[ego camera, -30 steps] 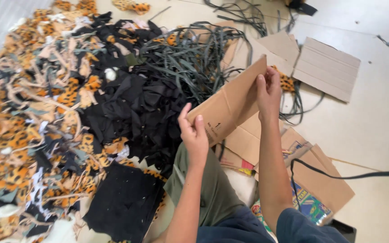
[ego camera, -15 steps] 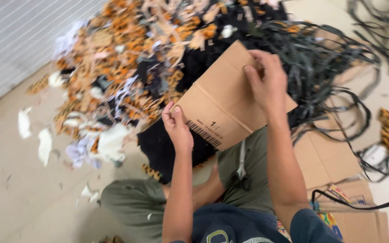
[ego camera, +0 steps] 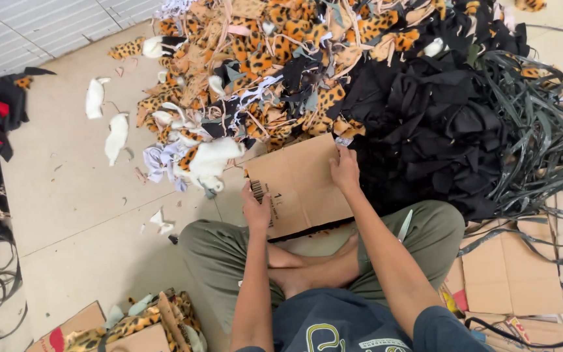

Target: The person sorts through piles of fabric scraps, picking out pieces of leopard-print fabric and laying them onto a cardboard sheet.

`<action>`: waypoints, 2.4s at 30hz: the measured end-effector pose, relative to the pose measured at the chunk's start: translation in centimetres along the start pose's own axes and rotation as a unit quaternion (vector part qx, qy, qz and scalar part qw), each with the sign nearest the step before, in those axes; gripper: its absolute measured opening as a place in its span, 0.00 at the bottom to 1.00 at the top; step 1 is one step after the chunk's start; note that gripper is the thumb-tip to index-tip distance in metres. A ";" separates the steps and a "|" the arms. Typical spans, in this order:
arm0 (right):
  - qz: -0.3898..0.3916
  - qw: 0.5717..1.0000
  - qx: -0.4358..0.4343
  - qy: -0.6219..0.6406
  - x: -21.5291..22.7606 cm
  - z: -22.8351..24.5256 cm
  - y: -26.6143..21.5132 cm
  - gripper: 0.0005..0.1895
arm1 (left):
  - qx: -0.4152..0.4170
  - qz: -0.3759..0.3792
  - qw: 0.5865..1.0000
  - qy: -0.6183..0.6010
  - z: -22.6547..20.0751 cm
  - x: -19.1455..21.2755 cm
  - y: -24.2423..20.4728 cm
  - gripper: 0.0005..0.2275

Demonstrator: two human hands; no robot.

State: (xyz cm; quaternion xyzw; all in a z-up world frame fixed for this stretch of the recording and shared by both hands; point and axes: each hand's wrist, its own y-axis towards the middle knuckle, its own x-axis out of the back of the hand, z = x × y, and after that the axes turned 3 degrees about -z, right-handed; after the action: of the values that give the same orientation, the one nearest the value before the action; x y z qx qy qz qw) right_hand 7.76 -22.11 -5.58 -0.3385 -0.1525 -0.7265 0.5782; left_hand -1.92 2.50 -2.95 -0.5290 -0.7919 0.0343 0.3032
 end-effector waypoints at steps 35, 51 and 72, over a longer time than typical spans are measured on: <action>0.314 0.857 0.118 -0.391 -5.3 -1.7 1.0 0.31 | -0.251 0.129 0.805 0.522 0.3 -4.5 -0.5 0.33; -0.203 0.953 0.213 -0.070 4.4 8.4 15.0 0.10 | -0.284 0.149 0.936 0.145 -9.7 -7.6 1.3 0.26; 0.171 0.962 0.077 0.198 13.8 13.4 0.4 0.23 | 0.178 0.339 0.746 -0.544 -2.7 -7.8 4.9 0.21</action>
State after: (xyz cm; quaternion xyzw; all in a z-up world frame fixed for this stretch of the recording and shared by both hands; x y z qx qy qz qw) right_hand 11.00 -24.15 13.29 -0.1632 -0.0302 -0.6555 0.7368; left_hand 5.42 -2.74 -6.05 -0.5905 -0.5707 0.5575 -0.1220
